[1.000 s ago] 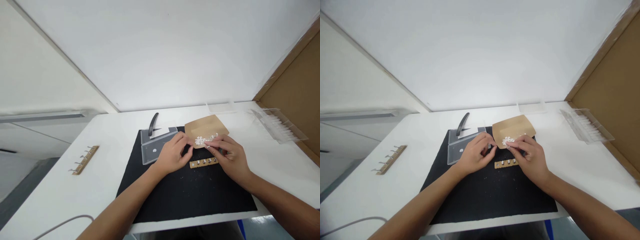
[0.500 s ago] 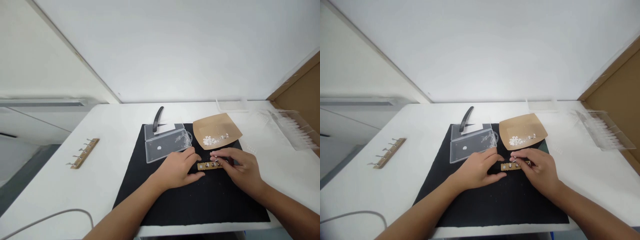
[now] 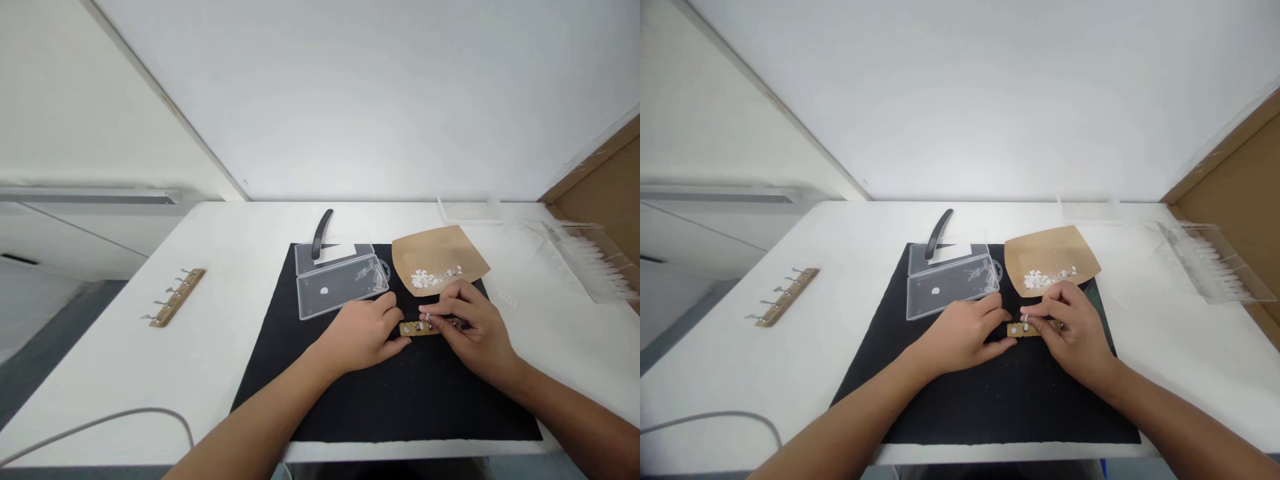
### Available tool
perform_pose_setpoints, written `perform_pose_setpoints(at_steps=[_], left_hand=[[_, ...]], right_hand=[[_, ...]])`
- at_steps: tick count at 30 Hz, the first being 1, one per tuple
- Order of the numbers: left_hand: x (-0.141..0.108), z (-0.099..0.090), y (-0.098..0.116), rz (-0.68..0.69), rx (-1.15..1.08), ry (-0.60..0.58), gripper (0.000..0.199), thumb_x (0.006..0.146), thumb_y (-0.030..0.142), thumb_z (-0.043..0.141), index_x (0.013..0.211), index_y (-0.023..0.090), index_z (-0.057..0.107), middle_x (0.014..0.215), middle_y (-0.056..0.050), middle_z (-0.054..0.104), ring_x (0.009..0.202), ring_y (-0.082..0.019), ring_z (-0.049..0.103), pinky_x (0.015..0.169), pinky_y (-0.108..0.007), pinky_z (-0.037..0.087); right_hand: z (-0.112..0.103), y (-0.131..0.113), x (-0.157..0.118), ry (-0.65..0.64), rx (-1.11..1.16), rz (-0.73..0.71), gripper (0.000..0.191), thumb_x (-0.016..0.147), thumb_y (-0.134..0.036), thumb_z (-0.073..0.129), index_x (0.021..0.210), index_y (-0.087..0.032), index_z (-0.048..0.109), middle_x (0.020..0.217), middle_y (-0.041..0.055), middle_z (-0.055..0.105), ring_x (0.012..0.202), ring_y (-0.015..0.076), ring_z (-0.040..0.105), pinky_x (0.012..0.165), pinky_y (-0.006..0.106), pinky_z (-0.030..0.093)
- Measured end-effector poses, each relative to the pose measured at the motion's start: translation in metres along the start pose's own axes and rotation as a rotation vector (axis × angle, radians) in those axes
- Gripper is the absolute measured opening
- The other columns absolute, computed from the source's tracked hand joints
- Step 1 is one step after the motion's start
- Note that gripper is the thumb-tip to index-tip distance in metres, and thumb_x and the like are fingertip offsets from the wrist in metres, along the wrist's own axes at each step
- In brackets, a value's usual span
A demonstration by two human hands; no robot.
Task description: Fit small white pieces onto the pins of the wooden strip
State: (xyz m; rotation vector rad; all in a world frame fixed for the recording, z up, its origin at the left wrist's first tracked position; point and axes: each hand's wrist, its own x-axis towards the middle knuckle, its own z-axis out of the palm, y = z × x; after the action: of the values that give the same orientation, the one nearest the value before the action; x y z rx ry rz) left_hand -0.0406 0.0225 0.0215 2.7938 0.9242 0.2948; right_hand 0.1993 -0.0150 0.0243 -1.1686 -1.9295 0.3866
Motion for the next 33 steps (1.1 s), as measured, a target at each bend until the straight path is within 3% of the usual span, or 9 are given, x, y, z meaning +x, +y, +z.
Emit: perform_pose_setpoints(at_steps=[10, 16, 33], left_hand=[[0.001, 0.001, 0.0, 0.009, -0.015, -0.001, 0.026, 0.1, 0.043, 0.064, 0.095, 0.018, 0.07, 0.093, -0.004, 0.066, 0.068, -0.017, 0.061, 0.052, -0.029, 0.04], [0.001, 0.001, 0.0, -0.007, -0.014, -0.013, 0.026, 0.099, 0.044, 0.065, 0.099, 0.019, 0.071, 0.097, -0.004, 0.068, 0.071, -0.018, 0.064, 0.054, -0.031, 0.042], [0.002, -0.004, 0.002, -0.049, -0.025, -0.095, 0.031, 0.101, 0.048, 0.062, 0.102, 0.019, 0.073, 0.102, -0.004, 0.068, 0.073, -0.019, 0.064, 0.056, -0.031, 0.042]], right_hand=[[0.016, -0.002, -0.004, -0.109, -0.175, -0.085, 0.012, 0.1, -0.029, 0.071, 0.095, -0.027, 0.081, 0.087, 0.0035, 0.061, 0.08, 0.0185, 0.052, 0.073, 0.036, 0.041], [0.017, -0.002, -0.007, -0.147, -0.256, -0.115, 0.008, 0.1, -0.032, 0.072, 0.096, -0.029, 0.079, 0.094, 0.0008, 0.074, 0.09, 0.0216, 0.056, 0.081, 0.041, 0.033], [0.015, 0.0, -0.005, -0.198, -0.26, -0.065, 0.009, 0.096, -0.028, 0.078, 0.088, -0.026, 0.075, 0.089, -0.0012, 0.076, 0.095, 0.0227, 0.056, 0.085, 0.041, 0.032]])
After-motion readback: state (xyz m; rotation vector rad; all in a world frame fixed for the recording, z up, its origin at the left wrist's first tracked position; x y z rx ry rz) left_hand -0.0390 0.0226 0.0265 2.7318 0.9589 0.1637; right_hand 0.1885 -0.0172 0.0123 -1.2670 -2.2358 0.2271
